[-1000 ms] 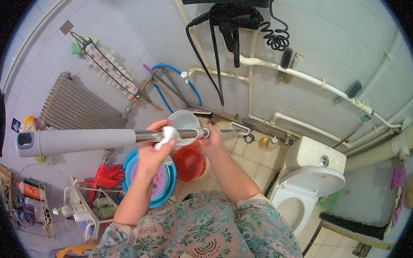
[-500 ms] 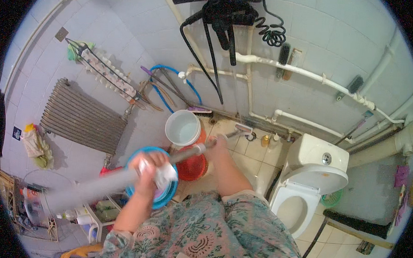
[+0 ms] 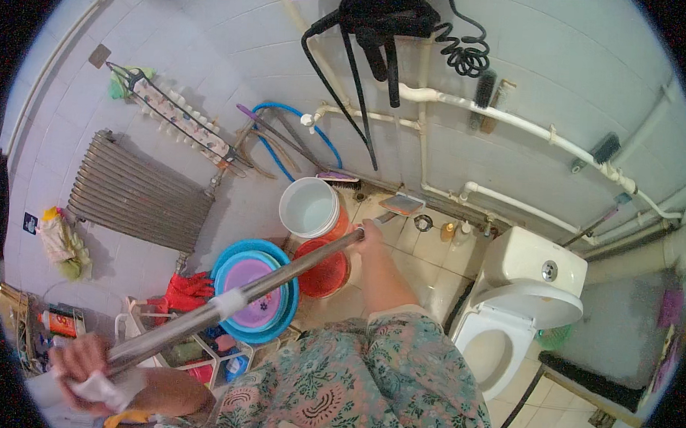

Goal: The person mops the tiled floors in a bedroom, bathroom, and balcony area using a mop with a long handle. They move around furniture and obstacles, including a bed and a chair, to clean the floor surfaces. The person also briefly wipes the mop handle with a tissue in the bathroom.

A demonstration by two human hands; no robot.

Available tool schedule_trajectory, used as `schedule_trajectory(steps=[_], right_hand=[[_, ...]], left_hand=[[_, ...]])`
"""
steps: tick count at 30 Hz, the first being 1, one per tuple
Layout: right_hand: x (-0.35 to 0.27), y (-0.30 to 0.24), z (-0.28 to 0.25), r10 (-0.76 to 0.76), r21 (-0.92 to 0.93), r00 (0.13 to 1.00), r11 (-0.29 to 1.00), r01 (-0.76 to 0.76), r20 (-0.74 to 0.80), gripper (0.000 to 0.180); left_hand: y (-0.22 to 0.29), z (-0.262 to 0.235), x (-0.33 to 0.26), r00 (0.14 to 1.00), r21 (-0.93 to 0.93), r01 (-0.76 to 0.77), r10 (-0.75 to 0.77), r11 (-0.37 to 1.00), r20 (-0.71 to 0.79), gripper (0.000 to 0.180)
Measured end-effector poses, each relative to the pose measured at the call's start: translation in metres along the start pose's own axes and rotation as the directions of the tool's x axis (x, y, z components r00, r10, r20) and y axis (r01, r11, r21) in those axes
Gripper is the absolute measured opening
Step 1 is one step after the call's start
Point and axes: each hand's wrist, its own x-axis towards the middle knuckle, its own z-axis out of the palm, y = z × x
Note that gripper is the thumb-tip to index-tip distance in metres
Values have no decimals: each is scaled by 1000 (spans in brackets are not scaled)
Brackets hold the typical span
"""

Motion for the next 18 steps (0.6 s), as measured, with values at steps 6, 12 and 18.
schedule_trajectory(steps=[6, 12, 18], right_hand=[[2, -8, -11, -23, 69, 997, 997, 28, -73, 12], [-44, 15, 15, 24, 95, 1000, 995, -24, -2, 12], [-69, 34, 29, 82, 33, 995, 996, -80, -52, 11]], left_hand=[[-19, 4, 5, 987, -172, -111, 88, 979, -134, 12], [-162, 17, -63, 940, -145, 332, -313, 932, 138, 18], [-170, 14, -85, 918, -103, 396, -391, 912, 65, 17]])
